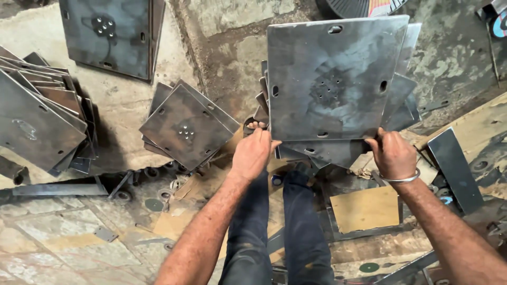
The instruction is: The person sits on the workshop floor and stacks square punched metal plates one at a time, picking each plate from the surrounding floor and aligning it onto a growing pile on their lap, then places the finished stack onto a wooden board beside them.
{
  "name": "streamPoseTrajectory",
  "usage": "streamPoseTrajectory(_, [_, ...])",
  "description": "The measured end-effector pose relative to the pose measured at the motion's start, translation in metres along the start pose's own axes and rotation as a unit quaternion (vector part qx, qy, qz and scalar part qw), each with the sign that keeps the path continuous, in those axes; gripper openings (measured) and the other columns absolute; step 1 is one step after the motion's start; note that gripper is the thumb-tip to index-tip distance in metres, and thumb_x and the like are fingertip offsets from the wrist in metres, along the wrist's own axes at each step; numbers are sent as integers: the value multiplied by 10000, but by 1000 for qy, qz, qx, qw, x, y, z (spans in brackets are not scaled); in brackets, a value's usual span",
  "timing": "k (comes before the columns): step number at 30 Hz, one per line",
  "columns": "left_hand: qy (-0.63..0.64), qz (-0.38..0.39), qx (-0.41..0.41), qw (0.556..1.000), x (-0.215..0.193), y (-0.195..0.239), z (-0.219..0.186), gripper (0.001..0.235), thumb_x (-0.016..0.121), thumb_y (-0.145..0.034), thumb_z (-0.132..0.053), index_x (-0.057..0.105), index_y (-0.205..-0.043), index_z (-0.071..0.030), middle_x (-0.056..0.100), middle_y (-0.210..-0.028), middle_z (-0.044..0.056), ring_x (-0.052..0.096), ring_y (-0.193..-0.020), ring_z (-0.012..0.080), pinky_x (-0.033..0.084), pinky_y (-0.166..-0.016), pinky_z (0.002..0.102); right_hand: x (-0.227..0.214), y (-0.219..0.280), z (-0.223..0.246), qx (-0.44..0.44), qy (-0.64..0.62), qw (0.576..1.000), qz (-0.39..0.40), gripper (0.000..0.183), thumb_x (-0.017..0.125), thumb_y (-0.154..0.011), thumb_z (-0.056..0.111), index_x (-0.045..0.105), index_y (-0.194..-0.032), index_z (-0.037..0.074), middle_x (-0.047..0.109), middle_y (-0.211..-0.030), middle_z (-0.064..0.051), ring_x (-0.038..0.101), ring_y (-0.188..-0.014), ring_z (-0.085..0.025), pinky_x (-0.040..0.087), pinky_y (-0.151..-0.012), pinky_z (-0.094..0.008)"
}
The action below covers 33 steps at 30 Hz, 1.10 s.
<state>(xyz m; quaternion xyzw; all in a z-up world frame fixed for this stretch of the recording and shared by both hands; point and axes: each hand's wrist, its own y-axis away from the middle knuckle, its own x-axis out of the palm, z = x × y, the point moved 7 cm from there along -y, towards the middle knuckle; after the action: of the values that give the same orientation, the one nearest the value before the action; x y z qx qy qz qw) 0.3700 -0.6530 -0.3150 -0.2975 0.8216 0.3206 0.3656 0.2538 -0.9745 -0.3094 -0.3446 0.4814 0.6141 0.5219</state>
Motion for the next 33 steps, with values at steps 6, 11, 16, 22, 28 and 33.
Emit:
streamPoseTrajectory(6, [18, -59, 7, 998, -14, -4, -1, 426, 746, -876, -399, 561, -949, -23, 645, -1080, 218, 680, -860, 334, 561, -715, 404, 0, 4, 0, 16, -9, 1000, -22, 361, 817, -959, 228, 651, -1170, -15, 648, -955, -140, 655, -834, -326, 524, -701, -411])
streamPoseTrajectory(11, [50, -3, -65, 997, -27, -11, -1, 423, 775, -867, -428, 584, -902, -52, 619, -929, 147, 662, -813, 336, 543, -687, 435, 0, 7, 2, 42, -30, 998, -35, 364, 832, -958, 204, 661, -1188, -22, 649, -952, -150, 653, -828, -338, 522, -708, -421])
streamPoseTrajectory(16, [73, -59, -85, 992, -56, -25, 1, 485, 794, -806, -500, 605, -882, -59, 604, -867, 122, 639, -782, 332, 518, -678, 442, -2, 7, 1, 79, -66, 994, -36, 328, 830, -991, 176, 663, -1190, -24, 645, -934, -143, 657, -816, -320, 520, -708, -417])
streamPoseTrajectory(22, [42, -209, 2, 977, -128, -129, 15, 550, 804, -909, -365, 593, -1302, -44, 614, -1222, 174, 617, -1107, 342, 506, -919, 446, -6, 6, 6, 60, -34, 997, -35, 326, 844, -975, 190, 665, -1151, -18, 636, -905, -149, 651, -800, -326, 514, -687, -423])
streamPoseTrajectory(28, [15, 103, -27, 994, -90, -221, 30, 440, 840, -881, -303, 635, -1183, -57, 690, -1162, 187, 654, -1100, 392, 534, -885, 507, -6, 7, 5, 66, -50, 996, -40, 359, 825, -969, 204, 654, -1189, -23, 651, -940, -148, 658, -823, -327, 525, -711, -420])
streamPoseTrajectory(33, [16, -101, 116, 988, -112, -209, 15, 397, 879, -750, -253, 667, -1012, -44, 709, -982, 178, 692, -903, 403, 549, -706, 502, -16, -4, 15, 45, -47, 997, -46, 373, 825, -948, 177, 641, -1192, -37, 653, -947, -164, 652, -824, -348, 519, -705, -433])
